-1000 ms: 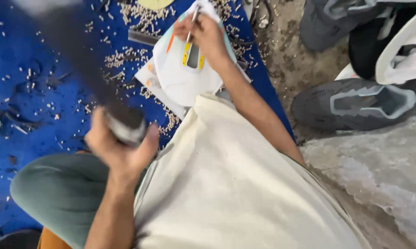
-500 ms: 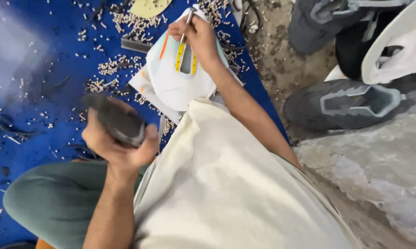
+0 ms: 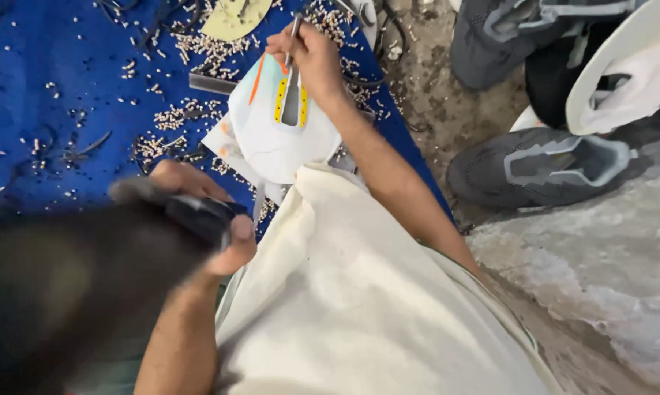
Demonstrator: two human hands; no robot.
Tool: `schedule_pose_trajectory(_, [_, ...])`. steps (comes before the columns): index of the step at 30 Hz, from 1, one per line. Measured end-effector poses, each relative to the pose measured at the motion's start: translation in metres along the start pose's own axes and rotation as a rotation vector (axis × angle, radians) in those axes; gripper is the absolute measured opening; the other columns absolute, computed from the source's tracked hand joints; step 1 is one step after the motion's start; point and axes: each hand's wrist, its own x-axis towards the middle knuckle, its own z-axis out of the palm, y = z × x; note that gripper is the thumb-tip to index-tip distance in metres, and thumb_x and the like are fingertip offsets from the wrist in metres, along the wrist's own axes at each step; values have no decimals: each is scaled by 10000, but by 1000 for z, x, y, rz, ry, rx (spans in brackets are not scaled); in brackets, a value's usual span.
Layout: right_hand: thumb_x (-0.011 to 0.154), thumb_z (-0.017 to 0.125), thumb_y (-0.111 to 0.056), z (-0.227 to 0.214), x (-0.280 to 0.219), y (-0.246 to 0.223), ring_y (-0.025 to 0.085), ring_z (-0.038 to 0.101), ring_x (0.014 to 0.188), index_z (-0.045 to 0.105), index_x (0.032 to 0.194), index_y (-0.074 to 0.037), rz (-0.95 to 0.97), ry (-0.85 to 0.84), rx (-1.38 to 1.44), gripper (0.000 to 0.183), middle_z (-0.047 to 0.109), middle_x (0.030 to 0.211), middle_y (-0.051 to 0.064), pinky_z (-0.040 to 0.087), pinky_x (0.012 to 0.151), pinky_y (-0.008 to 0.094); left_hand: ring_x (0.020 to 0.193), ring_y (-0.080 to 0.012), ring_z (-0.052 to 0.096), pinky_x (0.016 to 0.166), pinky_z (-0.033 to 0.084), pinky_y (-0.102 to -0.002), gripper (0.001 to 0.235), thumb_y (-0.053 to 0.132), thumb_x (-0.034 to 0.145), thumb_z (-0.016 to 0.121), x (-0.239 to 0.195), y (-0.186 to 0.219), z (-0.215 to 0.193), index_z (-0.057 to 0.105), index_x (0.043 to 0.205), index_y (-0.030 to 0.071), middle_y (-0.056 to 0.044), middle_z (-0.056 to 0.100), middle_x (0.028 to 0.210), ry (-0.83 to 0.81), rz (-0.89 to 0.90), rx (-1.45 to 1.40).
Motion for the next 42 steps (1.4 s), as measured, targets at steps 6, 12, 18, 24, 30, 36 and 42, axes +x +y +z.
schedule_pose_trajectory(6, [1087, 607, -206, 22, -27, -36, 223, 768, 1046, 644, 1180, 22, -425, -60, -481, 249, 755, 1037, 141, 619, 877, 315, 741, -170, 669, 724, 562, -321, 365, 215, 784, 853, -30, -81, 44, 616, 1006, 49, -77, 695, 861, -101, -102, -95])
schedule_pose_trajectory(12, [1049, 564, -206, 6, 15, 0, 205, 777, 882, 639, 1007, 22, 23, 139, 122, 244, 773, 990, 153, 687, 812, 334, 738, -159, 659, 721, 560, -291, 399, 182, 810, 864, -5, 0, 1, 621, 1078, 15, -93, 695, 862, -100, -225, 36])
schedule_pose_trajectory(18, [1040, 621, -169, 27, -11, -21, 216, 794, 900, 626, 966, 36, -94, 123, -145, 219, 780, 1018, 179, 665, 789, 335, 721, -88, 662, 651, 528, -227, 602, 347, 691, 898, 25, 14, -6, 469, 1016, 79, -78, 632, 815, 60, 115, -560])
schedule_pose_trajectory(24, [1131, 546, -256, 5, -17, -4, 295, 719, 1047, 665, 1178, 38, -594, 52, -751, 321, 734, 1115, 201, 588, 899, 363, 846, -401, 717, 738, 549, -432, 588, 380, 801, 806, -42, -68, 5, 633, 1199, -16, -226, 749, 960, -357, -309, 220])
schedule_pose_trajectory(30, [1122, 554, -230, -93, -51, 1, 348, 695, 1140, 614, 1058, 32, -218, 391, 815, 277, 686, 1197, 256, 586, 1026, 450, 895, -397, 723, 809, 577, -493, 583, 599, 849, 792, -88, -57, -82, 724, 967, 33, -220, 730, 931, -810, -614, 974])
schedule_pose_trajectory(36, [1016, 521, -137, -132, -140, -38, 256, 703, 982, 621, 1228, 58, 3, 488, 869, 305, 715, 1222, 168, 582, 874, 331, 1008, -431, 612, 832, 509, -513, 585, 521, 941, 764, -4, -134, -7, 689, 1234, 20, -225, 636, 1080, -469, 68, 788])
schedule_pose_trajectory(42, [997, 754, -86, -173, -184, -160, 168, 620, 1054, 616, 1241, -32, -431, 960, -493, 286, 664, 1119, 16, 502, 936, 310, 1108, -358, 607, 981, 490, -449, 556, 274, 878, 867, 72, -189, 146, 588, 1231, -53, -218, 656, 1204, -330, -82, 118])
